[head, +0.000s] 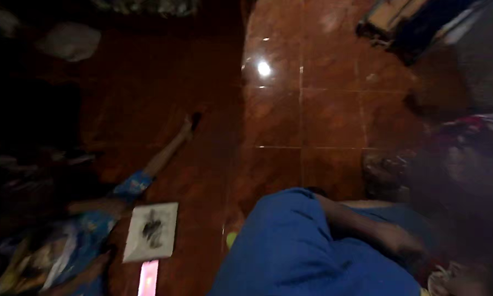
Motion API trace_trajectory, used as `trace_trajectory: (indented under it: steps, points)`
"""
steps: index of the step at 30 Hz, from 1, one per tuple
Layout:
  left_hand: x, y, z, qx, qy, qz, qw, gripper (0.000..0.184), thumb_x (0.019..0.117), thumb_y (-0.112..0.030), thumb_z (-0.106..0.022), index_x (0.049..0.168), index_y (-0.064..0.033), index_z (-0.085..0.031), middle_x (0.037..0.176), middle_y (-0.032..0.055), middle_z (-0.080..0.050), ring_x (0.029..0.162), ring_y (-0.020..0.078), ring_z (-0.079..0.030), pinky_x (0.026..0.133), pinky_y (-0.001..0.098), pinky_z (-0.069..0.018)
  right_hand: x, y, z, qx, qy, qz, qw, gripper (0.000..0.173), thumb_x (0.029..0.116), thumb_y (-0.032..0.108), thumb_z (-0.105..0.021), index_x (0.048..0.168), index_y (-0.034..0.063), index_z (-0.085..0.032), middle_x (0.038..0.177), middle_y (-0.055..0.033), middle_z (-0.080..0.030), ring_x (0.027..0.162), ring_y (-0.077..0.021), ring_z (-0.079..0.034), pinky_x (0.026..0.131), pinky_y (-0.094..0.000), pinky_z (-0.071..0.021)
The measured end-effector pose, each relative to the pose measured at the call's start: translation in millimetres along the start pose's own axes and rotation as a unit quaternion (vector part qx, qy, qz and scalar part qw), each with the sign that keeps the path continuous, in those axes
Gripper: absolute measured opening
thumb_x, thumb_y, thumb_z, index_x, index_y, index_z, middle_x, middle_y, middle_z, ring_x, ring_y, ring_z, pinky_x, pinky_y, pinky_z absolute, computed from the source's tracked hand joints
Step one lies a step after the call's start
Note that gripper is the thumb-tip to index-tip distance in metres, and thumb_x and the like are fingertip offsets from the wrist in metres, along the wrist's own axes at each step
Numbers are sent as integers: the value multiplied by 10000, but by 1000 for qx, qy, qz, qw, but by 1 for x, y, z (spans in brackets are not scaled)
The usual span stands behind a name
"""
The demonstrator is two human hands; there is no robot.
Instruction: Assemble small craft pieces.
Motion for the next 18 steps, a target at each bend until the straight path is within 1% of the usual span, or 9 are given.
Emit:
trace_trajectory:
  steps: [2,3,6,8,10,11,13,15,18]
  points:
    - [20,23,-22,-13,-50,-53,997,320,1000,-114,-618,1279,41,-633,1238,228,-671,1191,370,-633,1051,537,-469,-6,-18,16,33,-53,49,997,205,1068,57,-474,1041,91,-674,862,99,-739,724,-27,-706,677,-205,-614]
    - [30,32,-29,-27,-67,-71,995,297,986,-116,-643,1238,42,-653,1188,224,-688,1146,367,-655,1027,546,-491,-11,-16,18,44,-87,41,994,233,1065,41,-468,1027,117,-685,845,120,-740,704,-9,-700,660,-181,-605]
    - [44,36,-34,-95,-76,-54,991,276,1010,-142,-631,1186,69,-659,1113,238,-697,1073,369,-676,987,553,-514,-22,-15,21,81,-184,21,979,237,1044,-9,-449,994,74,-666,758,100,-714,604,-5,-660,576,-166,-575]
    - [41,26,-28,-181,-101,-49,977,270,1015,-131,-617,1156,97,-652,1082,235,-691,1025,312,-679,963,475,-530,-26,-22,26,104,-209,42,972,223,1042,-6,-451,1011,60,-662,765,82,-711,599,-10,-652,569,-167,-569]
    - [34,11,-24,-320,-112,-31,940,249,1021,-119,-596,1146,93,-630,1022,161,-666,904,179,-656,852,349,-560,-31,-29,33,118,-210,64,968,221,1036,16,-471,1035,90,-679,799,93,-724,627,-12,-665,591,-172,-580]
    - [32,3,-24,-387,-99,-10,917,232,1029,-129,-577,1153,63,-618,1007,101,-653,867,126,-636,804,312,-551,-33,-34,36,124,-211,78,966,215,1030,28,-495,1032,101,-697,805,87,-733,631,-19,-671,597,-179,-584]
    - [30,-16,-23,-490,-51,25,870,215,1061,-153,-520,1191,3,-591,1045,34,-668,907,100,-653,848,311,-556,-37,-40,41,130,-217,98,963,194,1024,52,-531,1035,97,-720,810,76,-736,634,-30,-673,599,-191,-592]
    - [32,-34,-27,-553,-9,46,832,213,1083,-168,-470,1207,-33,-578,1071,20,-691,960,107,-672,909,317,-552,-43,-41,43,128,-237,96,958,169,1013,52,-542,1034,66,-709,804,75,-727,625,-27,-668,586,-198,-594]
    - [38,-55,-40,-580,60,83,808,237,1107,-178,-392,1173,-62,-588,1019,-2,-695,903,86,-674,857,277,-562,-54,-41,49,126,-267,77,952,154,1011,63,-560,1055,3,-695,804,55,-723,626,-27,-667,585,-207,-597]
Point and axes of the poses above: each hand's wrist, its own x-axis towards the middle knuckle, its own z-axis out of the back of the hand, y = z × x, the point moved 3 cm from there along x, towards the middle knuckle
